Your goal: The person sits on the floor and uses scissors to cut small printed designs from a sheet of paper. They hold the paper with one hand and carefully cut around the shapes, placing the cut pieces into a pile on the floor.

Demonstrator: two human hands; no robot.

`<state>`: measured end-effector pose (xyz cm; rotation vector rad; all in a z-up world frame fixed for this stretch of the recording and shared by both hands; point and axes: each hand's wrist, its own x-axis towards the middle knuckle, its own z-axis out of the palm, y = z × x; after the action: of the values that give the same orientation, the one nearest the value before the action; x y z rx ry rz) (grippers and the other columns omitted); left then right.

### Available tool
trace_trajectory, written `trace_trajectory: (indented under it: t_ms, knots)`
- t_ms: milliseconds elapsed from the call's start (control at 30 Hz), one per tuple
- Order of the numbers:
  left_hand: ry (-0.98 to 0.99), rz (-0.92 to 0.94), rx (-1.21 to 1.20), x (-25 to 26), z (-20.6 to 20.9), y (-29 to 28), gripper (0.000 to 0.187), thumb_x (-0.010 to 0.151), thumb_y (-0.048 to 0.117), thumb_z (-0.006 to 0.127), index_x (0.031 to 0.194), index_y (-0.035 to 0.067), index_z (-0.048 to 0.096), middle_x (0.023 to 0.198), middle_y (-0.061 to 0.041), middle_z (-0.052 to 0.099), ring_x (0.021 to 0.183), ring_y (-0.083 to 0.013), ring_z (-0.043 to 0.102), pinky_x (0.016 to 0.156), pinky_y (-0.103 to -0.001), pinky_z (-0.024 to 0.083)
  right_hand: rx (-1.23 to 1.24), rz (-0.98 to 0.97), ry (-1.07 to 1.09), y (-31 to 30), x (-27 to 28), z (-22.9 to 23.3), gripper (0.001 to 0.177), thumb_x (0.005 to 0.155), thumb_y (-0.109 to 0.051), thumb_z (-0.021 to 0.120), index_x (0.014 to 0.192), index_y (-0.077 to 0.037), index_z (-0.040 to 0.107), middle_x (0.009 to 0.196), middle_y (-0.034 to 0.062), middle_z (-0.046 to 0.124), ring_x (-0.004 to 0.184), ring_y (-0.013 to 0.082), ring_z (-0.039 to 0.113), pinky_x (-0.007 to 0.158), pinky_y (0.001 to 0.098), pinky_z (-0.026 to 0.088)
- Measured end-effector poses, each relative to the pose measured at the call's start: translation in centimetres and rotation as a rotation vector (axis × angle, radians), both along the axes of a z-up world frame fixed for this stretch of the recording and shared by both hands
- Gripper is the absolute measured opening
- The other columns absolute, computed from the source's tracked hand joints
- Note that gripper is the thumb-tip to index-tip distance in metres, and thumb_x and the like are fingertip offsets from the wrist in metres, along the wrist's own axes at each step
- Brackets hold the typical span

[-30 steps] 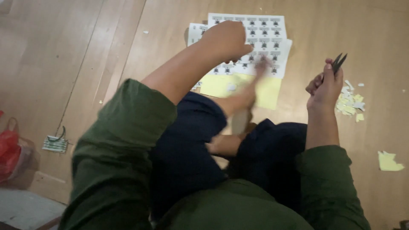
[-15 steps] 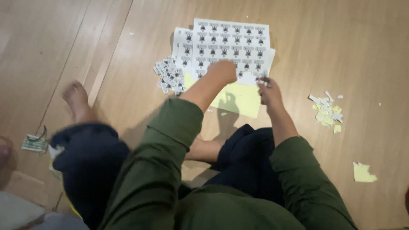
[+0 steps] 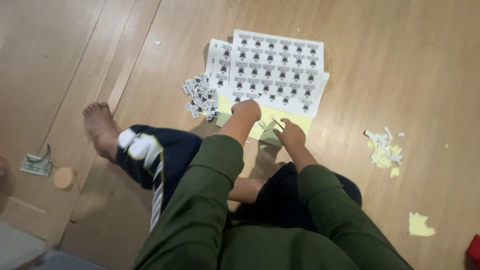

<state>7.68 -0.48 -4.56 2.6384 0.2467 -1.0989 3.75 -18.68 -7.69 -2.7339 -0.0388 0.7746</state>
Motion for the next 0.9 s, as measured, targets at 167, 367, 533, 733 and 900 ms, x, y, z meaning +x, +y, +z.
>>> trace_trajectory:
  t_ms: [167,367,533,733,900]
  knots:
    - [-0.227,-0.04,-0.09,3.3,4.1,-0.4,0.031,0.098,0.019,0.05,0.107,0.001,0.074,0.105,-0.019,0.073,0.106,-0.0393,0.071,0.089,-0.063,0.056,-0.014,0.108,0.025,-0.8,0.1,0.7,0.061,0.099,-0.041,0.065,0.154,-0.02,0.046,0.132,0.0175,0.068,0.126,0.0355,0.064,0.104,0.0527,0.052]
    - [-0.226,-0.093,-0.184,2.7,4.8,1.3,0.037,0.095,0.031,0.058,0.102,-0.001,0.075,0.106,-0.022,0.073,0.106,-0.0393,0.071,0.088,-0.059,0.057,-0.052,0.192,0.01,-0.5,0.1,-1.6,0.06,0.104,-0.041,0.057,0.157,-0.019,0.042,0.117,0.0177,0.073,0.114,0.0329,0.072,0.095,0.0498,0.057]
    - [-0.116,-0.025,-0.252,-2.7,3.5,3.3,0.042,0.094,0.029,0.06,0.108,-0.009,0.072,0.116,-0.03,0.071,0.114,-0.0482,0.066,0.094,-0.062,0.054,-0.097,0.207,0.042,-0.7,0.7,-2.1,0.055,0.101,-0.045,0.053,0.151,-0.024,0.047,0.113,0.0158,0.074,0.111,0.0358,0.072,0.092,0.0529,0.057]
    - [-0.109,-0.069,-0.253,-4.6,-5.5,5.3,0.027,0.091,0.025,0.062,0.09,0.004,0.08,0.092,-0.022,0.076,0.095,-0.0426,0.073,0.087,-0.053,0.056,-0.147,0.302,-0.02,-0.4,-0.8,0.0,0.049,0.104,-0.044,0.049,0.15,-0.029,0.04,0.107,0.011,0.077,0.102,0.0302,0.076,0.089,0.0461,0.059]
    - [-0.216,0.084,-0.334,-4.4,-8.7,1.7,0.032,0.09,0.024,0.059,0.088,-0.003,0.077,0.09,-0.026,0.074,0.097,-0.0449,0.073,0.083,-0.056,0.057,-0.169,0.387,0.062,0.1,-1.0,0.5,0.061,0.105,-0.043,0.047,0.162,-0.029,0.026,0.101,0.0124,0.078,0.098,0.0313,0.077,0.085,0.0473,0.059]
